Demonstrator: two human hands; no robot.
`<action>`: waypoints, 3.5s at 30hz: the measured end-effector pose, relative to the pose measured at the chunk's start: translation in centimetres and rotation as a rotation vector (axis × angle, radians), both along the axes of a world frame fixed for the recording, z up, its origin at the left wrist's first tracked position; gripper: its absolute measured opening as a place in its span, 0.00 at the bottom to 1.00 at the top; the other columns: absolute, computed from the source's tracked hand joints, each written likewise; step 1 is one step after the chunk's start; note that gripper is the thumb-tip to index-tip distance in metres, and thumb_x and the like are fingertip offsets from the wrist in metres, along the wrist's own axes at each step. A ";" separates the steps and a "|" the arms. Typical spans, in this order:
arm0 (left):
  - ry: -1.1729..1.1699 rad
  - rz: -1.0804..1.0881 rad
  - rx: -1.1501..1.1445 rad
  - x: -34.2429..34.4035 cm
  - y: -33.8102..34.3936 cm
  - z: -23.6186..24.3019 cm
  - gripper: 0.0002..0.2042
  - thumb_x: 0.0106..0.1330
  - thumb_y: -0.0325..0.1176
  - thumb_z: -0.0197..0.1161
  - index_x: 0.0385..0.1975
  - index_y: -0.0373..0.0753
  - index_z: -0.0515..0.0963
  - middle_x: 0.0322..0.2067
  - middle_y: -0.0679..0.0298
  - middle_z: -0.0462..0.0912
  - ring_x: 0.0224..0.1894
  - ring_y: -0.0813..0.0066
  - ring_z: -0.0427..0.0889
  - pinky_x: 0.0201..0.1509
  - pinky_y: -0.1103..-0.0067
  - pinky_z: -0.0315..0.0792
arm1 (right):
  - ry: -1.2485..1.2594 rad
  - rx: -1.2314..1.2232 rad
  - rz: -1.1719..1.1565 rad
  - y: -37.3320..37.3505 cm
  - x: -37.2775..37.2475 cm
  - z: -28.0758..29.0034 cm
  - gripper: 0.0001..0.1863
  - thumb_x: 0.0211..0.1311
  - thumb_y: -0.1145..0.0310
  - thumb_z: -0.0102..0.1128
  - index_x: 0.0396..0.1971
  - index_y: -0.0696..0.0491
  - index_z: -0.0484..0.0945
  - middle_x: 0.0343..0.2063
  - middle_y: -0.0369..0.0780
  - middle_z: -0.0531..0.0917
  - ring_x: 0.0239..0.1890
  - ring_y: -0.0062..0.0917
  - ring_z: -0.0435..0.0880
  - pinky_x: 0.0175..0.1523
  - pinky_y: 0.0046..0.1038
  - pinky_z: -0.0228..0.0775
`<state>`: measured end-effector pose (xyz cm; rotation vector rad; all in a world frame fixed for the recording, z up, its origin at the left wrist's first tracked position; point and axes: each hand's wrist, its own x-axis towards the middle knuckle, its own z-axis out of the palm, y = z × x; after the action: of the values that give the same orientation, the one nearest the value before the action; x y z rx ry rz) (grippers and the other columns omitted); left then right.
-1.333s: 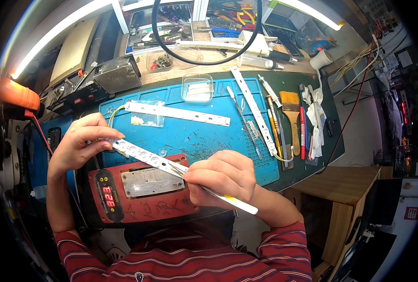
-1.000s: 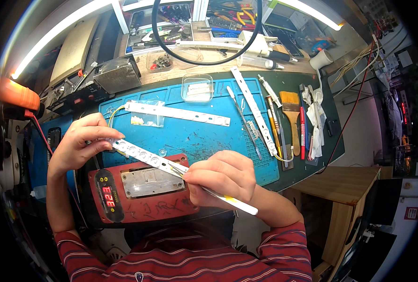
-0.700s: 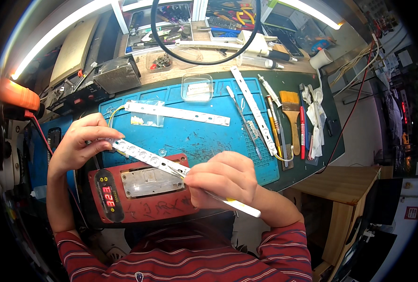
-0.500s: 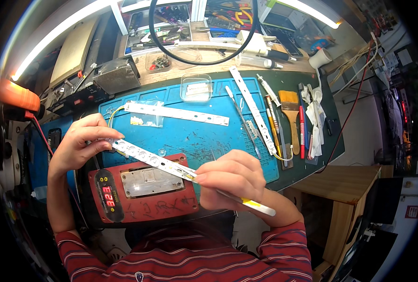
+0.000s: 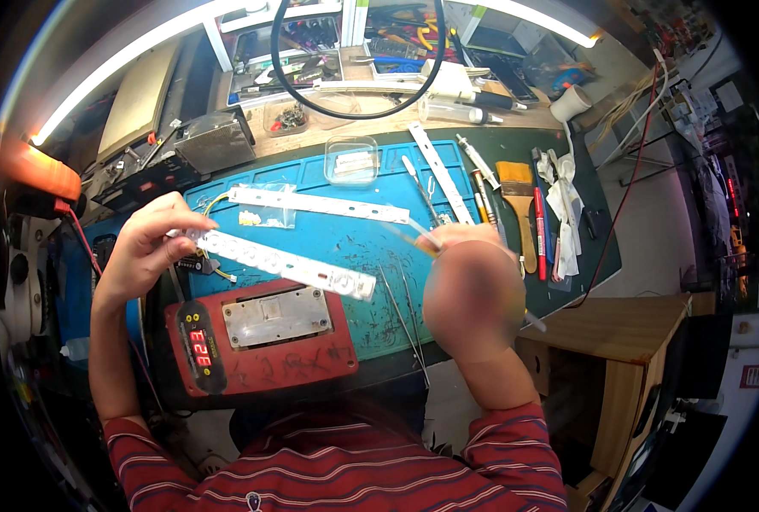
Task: The person retrieves a small plastic bag from a shelf and moves to a workbench. They use tweezers to handle small components on a white LED strip, placing them into circular recesses. The person repeatedly inspects the strip and adjusts the components with the tweezers.
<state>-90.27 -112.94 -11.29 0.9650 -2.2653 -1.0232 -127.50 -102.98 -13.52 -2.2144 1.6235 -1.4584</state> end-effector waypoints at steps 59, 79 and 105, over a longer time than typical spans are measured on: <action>0.322 0.985 -0.564 15.3 23.5 -4.9 0.10 0.79 0.26 0.52 0.49 0.32 0.81 0.32 0.65 0.80 0.31 0.79 0.75 0.37 0.82 0.72 | -0.490 -0.383 -0.056 -5.9 -3.8 -4.2 0.10 0.77 0.69 0.59 0.46 0.59 0.82 0.38 0.39 0.87 0.40 0.19 0.86 0.44 0.21 0.76; -0.206 0.974 -0.545 12.5 32.9 -23.5 0.19 0.62 0.23 0.68 0.54 0.34 0.81 0.42 0.50 0.87 0.43 0.49 0.86 0.51 0.64 0.78 | -0.705 -0.346 -0.271 4.3 -5.2 -9.0 0.10 0.78 0.68 0.57 0.48 0.60 0.79 0.37 0.38 0.86 0.30 0.12 0.72 0.34 0.17 0.64; -0.131 0.342 -0.546 3.0 20.4 -3.2 0.58 0.53 0.56 0.80 0.76 0.30 0.52 0.74 0.40 0.56 0.75 0.43 0.60 0.78 0.58 0.55 | -0.493 -0.197 -0.436 4.5 -7.4 -10.6 0.15 0.79 0.66 0.57 0.53 0.62 0.81 0.45 0.39 0.85 0.44 0.19 0.80 0.50 0.23 0.74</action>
<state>-87.30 -92.53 -14.44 1.1333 -2.1942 -0.1821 -134.91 -98.52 -24.17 -1.4293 1.9016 -2.1347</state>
